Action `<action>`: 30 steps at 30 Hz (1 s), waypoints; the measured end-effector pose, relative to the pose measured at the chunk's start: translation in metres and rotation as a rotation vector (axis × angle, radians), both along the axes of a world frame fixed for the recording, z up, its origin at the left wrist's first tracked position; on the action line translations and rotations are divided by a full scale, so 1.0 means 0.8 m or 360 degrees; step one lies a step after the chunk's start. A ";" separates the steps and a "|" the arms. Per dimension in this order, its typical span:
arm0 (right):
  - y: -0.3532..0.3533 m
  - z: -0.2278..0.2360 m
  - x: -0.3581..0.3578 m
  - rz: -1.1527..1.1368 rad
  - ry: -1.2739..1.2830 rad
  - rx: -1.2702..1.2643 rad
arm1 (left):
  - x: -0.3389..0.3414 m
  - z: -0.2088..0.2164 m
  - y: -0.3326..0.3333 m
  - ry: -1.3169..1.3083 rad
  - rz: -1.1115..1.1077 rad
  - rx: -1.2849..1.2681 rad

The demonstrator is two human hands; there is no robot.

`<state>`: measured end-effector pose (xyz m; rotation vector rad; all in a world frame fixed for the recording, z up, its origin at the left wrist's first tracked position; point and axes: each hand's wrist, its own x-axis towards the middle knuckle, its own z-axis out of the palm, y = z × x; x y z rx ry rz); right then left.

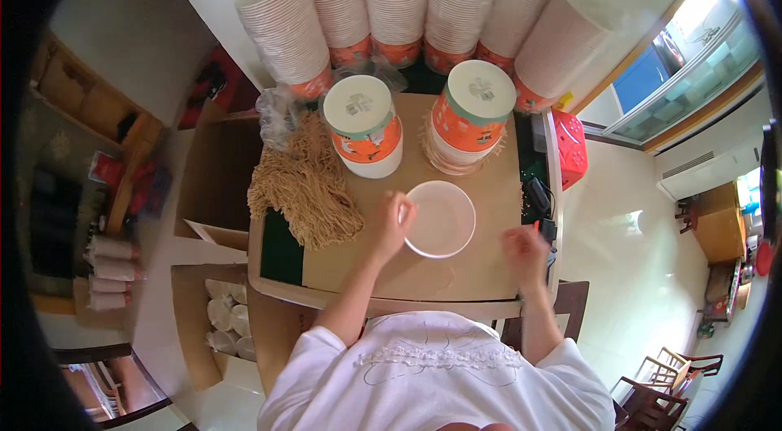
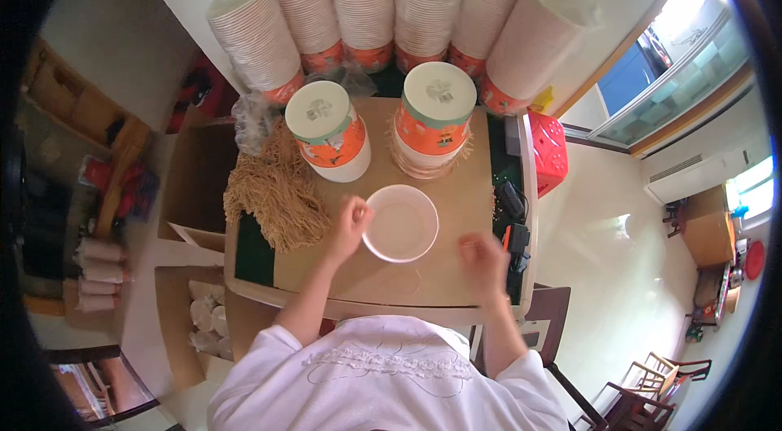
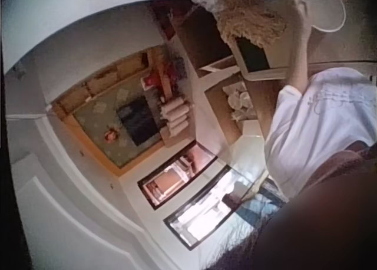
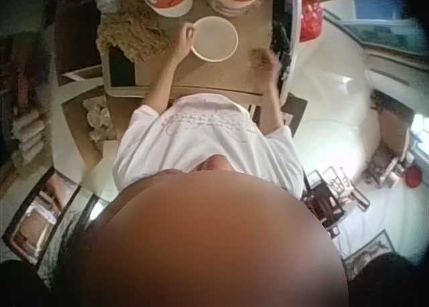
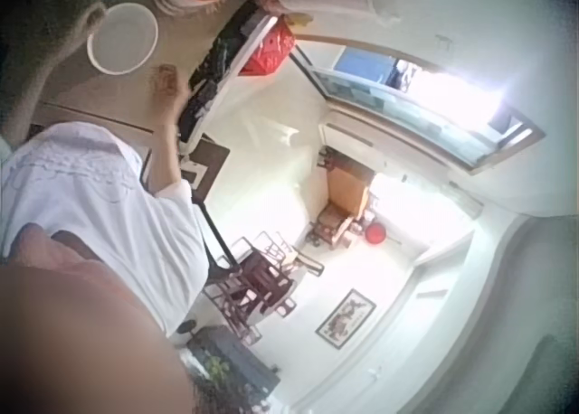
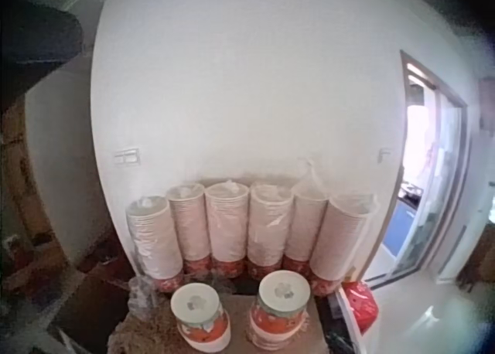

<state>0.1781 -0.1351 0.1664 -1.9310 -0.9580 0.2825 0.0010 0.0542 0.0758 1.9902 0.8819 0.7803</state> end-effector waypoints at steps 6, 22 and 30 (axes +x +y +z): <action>-0.072 0.126 0.094 -0.0802 -0.0374 0.0562 | 0.052 0.010 0.055 0.0263 0.0098 0.0595; 0.052 -0.103 -0.082 0.0165 0.1027 0.0155 | 0.004 -0.042 -0.023 0.0420 0.0049 -0.0306; 0.042 -0.135 -0.103 0.0376 0.0939 -0.0201 | -0.065 -0.069 -0.131 0.0191 -0.0039 -0.0628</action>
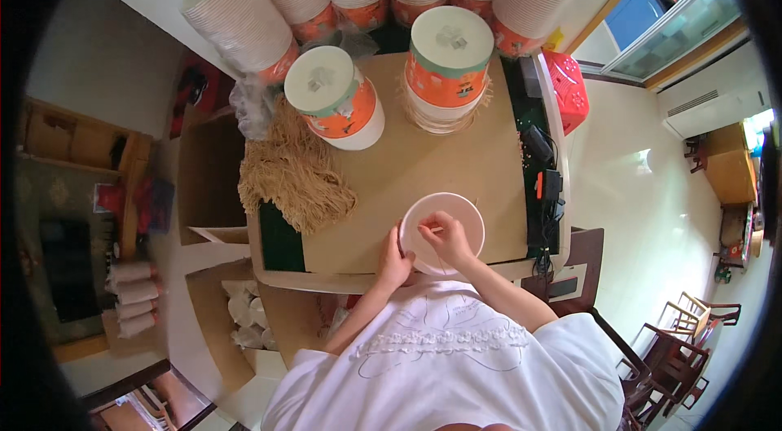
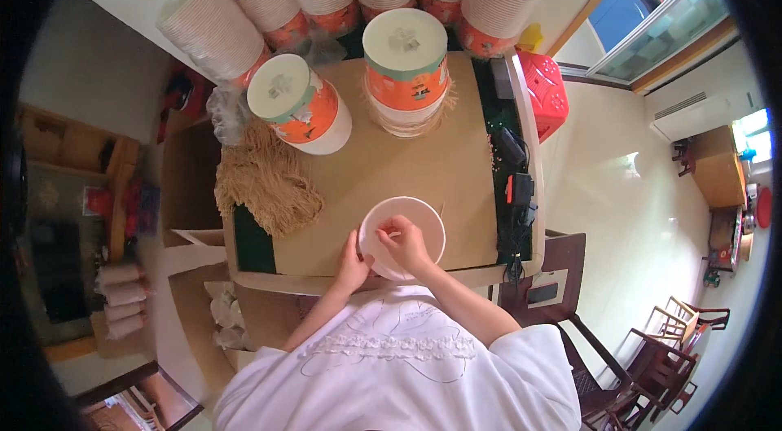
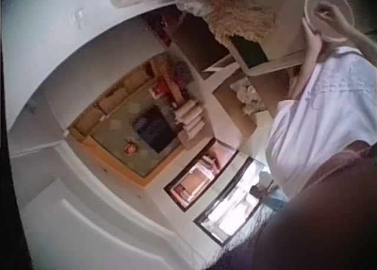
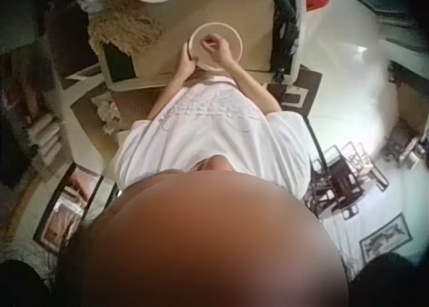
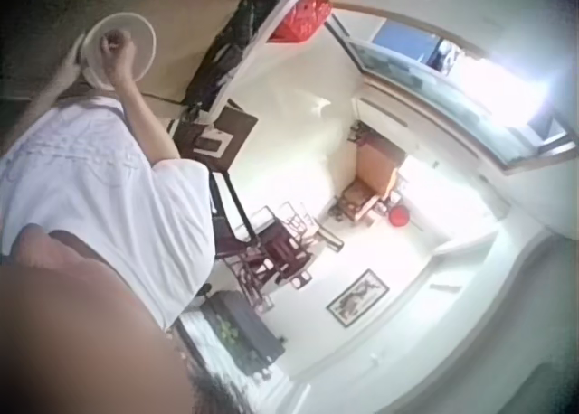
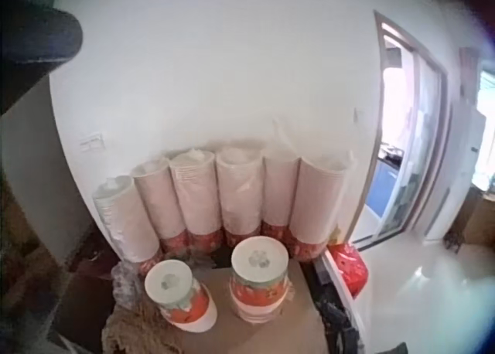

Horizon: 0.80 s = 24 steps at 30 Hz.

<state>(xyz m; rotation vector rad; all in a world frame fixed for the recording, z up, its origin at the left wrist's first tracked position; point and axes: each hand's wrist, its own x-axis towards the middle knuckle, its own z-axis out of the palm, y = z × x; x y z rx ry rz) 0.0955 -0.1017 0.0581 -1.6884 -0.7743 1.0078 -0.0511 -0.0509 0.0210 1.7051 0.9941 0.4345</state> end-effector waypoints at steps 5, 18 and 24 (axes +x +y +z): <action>-0.007 -0.019 -0.008 0.0042 -0.0126 -0.0008 | -0.001 0.018 0.000 -0.0183 0.0237 -0.0436; -0.016 -0.026 -0.021 0.0056 0.0118 -0.0005 | -0.015 0.001 0.008 -0.0114 0.0129 -0.0284; -0.017 -0.029 -0.021 0.0051 0.0104 -0.0014 | -0.012 0.010 0.009 -0.0059 0.0094 -0.0163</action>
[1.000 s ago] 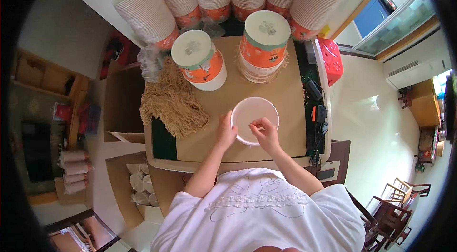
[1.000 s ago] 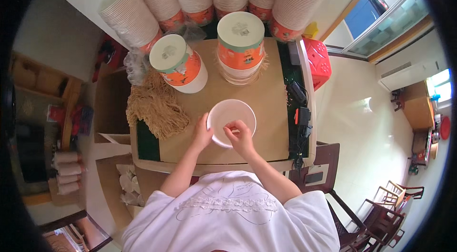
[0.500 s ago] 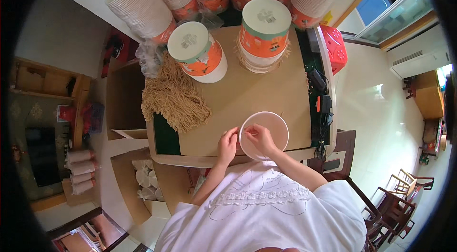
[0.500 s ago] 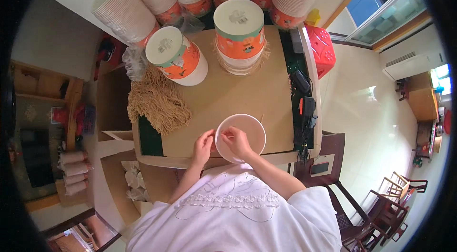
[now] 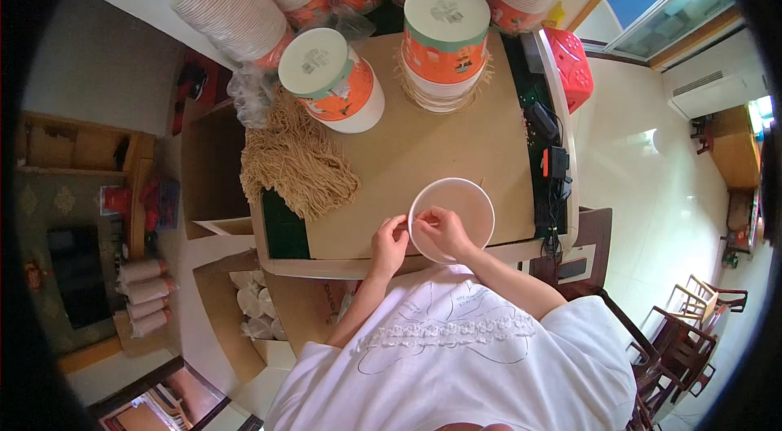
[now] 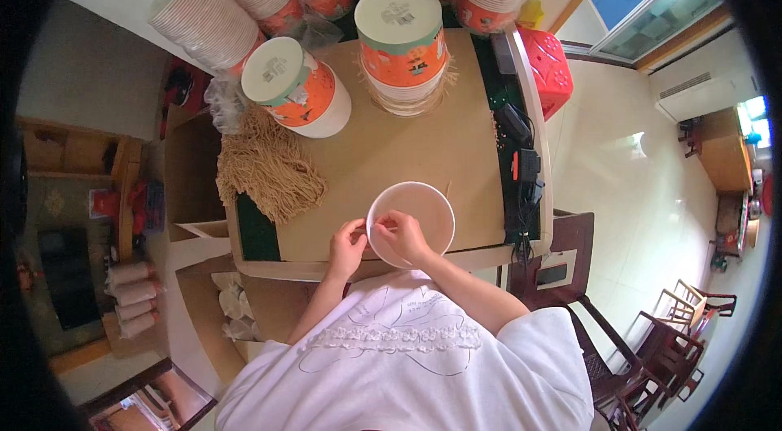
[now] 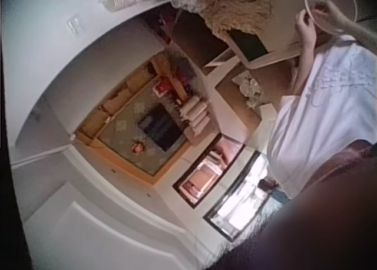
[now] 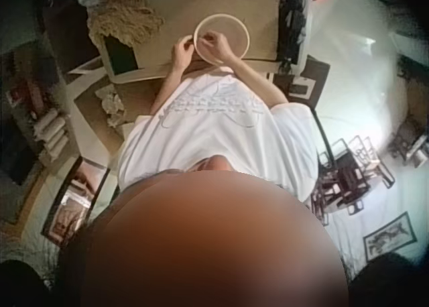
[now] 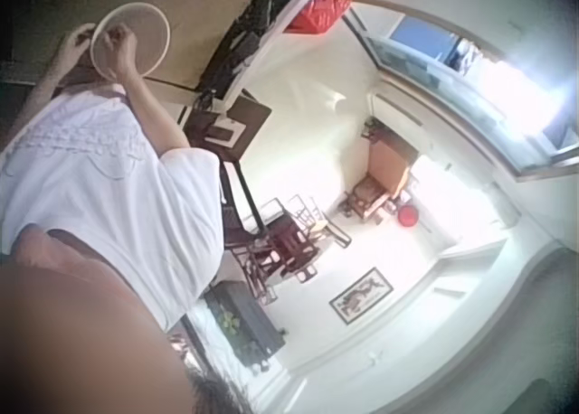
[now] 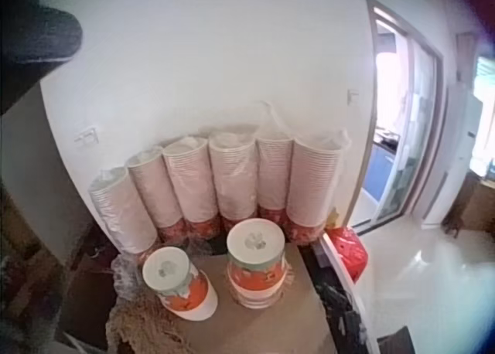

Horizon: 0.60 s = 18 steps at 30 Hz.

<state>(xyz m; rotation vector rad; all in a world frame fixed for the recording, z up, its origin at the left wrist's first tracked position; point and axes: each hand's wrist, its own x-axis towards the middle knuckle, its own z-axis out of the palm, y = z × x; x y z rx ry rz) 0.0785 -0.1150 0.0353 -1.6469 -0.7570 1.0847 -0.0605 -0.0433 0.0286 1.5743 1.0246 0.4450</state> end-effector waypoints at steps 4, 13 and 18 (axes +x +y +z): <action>0.000 0.004 0.001 0.0048 0.0018 -0.0035 | 0.001 0.004 -0.001 0.0019 0.0003 0.0080; 0.002 0.003 0.000 0.0014 0.0007 -0.0060 | 0.005 0.011 -0.003 0.0011 0.0021 0.0047; 0.003 0.002 0.000 0.0006 -0.0024 -0.0046 | 0.010 0.020 -0.005 0.0024 0.0042 0.0071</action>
